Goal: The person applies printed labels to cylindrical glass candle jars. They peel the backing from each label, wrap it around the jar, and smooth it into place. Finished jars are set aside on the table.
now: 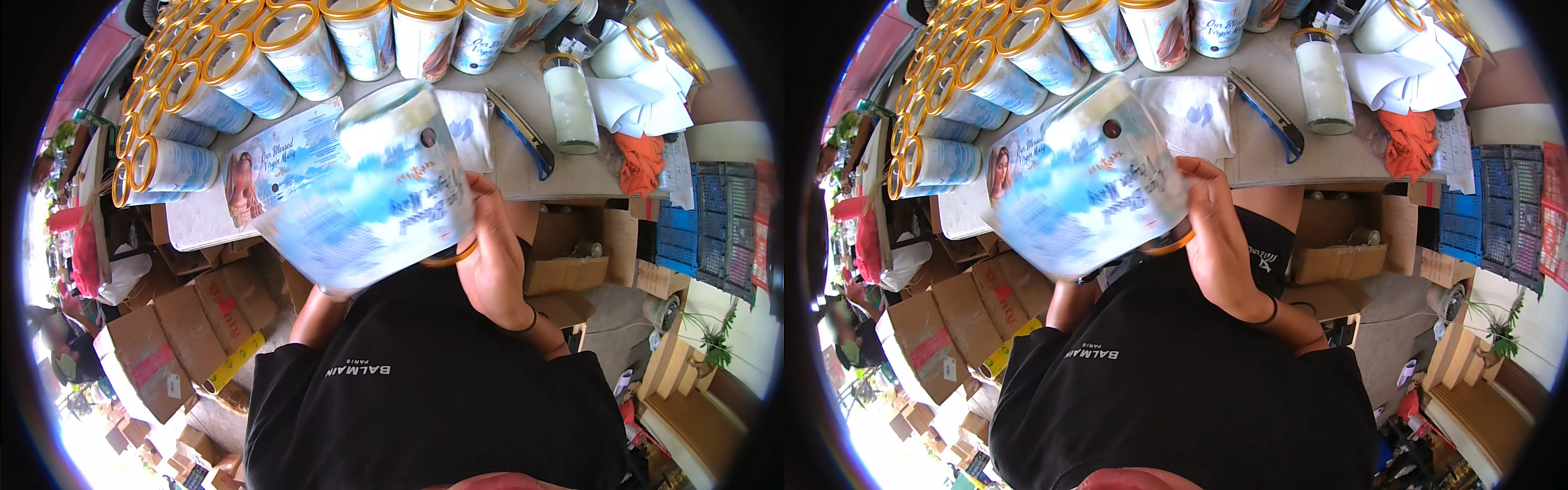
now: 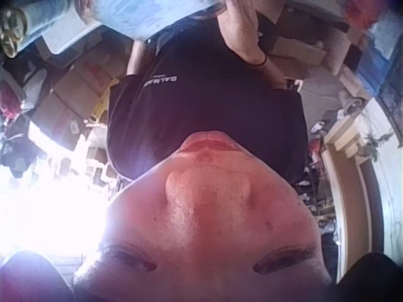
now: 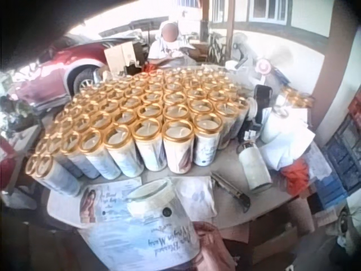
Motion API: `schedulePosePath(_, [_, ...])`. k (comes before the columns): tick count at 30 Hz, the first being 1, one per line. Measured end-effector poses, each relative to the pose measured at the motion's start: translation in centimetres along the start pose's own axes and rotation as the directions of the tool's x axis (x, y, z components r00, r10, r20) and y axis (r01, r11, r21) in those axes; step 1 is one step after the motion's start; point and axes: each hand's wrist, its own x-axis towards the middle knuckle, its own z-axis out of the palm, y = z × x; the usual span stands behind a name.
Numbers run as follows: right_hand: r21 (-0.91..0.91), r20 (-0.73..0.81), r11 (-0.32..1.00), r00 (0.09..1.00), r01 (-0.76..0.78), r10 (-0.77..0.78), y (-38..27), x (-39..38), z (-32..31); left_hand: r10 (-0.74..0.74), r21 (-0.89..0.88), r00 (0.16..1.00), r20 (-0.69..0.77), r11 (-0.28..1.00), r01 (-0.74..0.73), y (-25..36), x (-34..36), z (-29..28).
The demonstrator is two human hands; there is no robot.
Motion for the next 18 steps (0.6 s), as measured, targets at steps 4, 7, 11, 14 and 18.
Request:
schedulePosePath(4, [-0.685,0.156,0.682,0.966,0.257,-0.207,-3.7,1.9,-2.1,-0.187,-0.267,0.982,0.035,0.945,0.19,0.6,-0.3,-1.5])
schedulePosePath(7, [-0.372,0.368,0.9,0.926,0.226,-0.081,-5.7,3.9,-2.8,-0.304,-0.453,0.95,0.074,0.838,0.303,-0.1,-0.4,-1.9])
schedulePosePath(11, [-0.531,0.6,0.818,0.78,0.22,0.179,-7.8,6.6,-3.9,-0.372,-0.53,0.927,0.058,0.775,0.344,0.7,-0.5,-2.2])
schedulePosePath(14, [-0.499,0.483,0.852,0.867,0.156,0.124,-7.2,6.5,-4.4,-0.399,-0.504,0.917,-0.023,0.797,0.334,3.5,-0.9,-2.6])
schedulePosePath(18, [-0.444,0.29,0.882,0.957,0.156,-0.024,-6.0,6.4,-4.8,-0.024,-0.344,0.999,0.04,0.938,0.037,6.8,-1.4,-1.9])
